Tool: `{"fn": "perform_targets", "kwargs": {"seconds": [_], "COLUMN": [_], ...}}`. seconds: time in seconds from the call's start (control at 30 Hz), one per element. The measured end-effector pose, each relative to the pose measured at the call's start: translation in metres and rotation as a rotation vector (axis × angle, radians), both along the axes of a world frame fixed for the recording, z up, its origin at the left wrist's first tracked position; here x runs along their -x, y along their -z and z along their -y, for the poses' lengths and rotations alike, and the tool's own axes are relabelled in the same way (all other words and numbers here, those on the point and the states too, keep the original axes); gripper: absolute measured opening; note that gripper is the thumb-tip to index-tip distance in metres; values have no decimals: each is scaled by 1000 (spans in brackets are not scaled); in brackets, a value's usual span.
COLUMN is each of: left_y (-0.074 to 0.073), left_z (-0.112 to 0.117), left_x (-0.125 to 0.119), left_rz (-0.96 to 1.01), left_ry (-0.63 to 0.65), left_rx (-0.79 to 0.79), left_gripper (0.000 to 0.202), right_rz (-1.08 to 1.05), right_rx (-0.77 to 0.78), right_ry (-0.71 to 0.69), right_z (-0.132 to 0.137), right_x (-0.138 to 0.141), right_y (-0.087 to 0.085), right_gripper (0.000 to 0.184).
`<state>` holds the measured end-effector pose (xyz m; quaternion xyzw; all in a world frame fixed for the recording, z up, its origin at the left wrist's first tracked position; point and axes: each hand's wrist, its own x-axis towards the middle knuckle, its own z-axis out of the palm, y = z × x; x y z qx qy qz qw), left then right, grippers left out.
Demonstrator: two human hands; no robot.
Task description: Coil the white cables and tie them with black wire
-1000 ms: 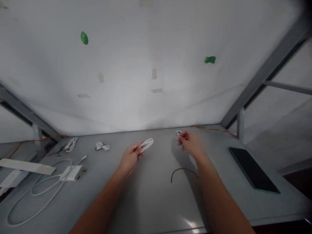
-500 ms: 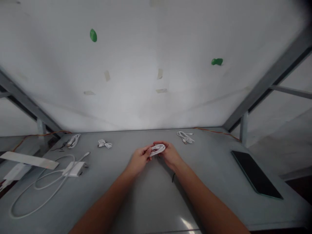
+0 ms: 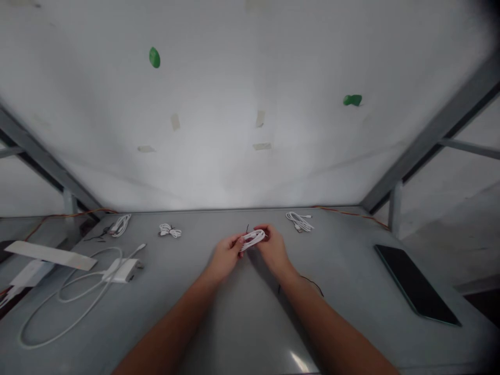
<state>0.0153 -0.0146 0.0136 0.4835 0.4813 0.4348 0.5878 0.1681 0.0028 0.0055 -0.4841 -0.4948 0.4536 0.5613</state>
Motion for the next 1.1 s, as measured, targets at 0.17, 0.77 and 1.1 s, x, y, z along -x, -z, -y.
{"fn": "perform_targets", "kwargs": {"seconds": [0.17, 0.77, 1.1], "left_y": [2, 11, 10], "left_z": [0, -19, -13], "left_x": [-1, 19, 20], "left_rz": [99, -233, -509], "left_ry": [1, -187, -128], "left_rx": [15, -84, -228], "left_gripper": [53, 33, 23], "right_rz": [174, 747, 1221], "right_rx": [-48, -183, -573], "right_ry": [54, -81, -213], "right_z": [3, 16, 16], "right_x": [7, 10, 1], "right_y": [-1, 3, -6], "right_gripper": [31, 17, 18]}}
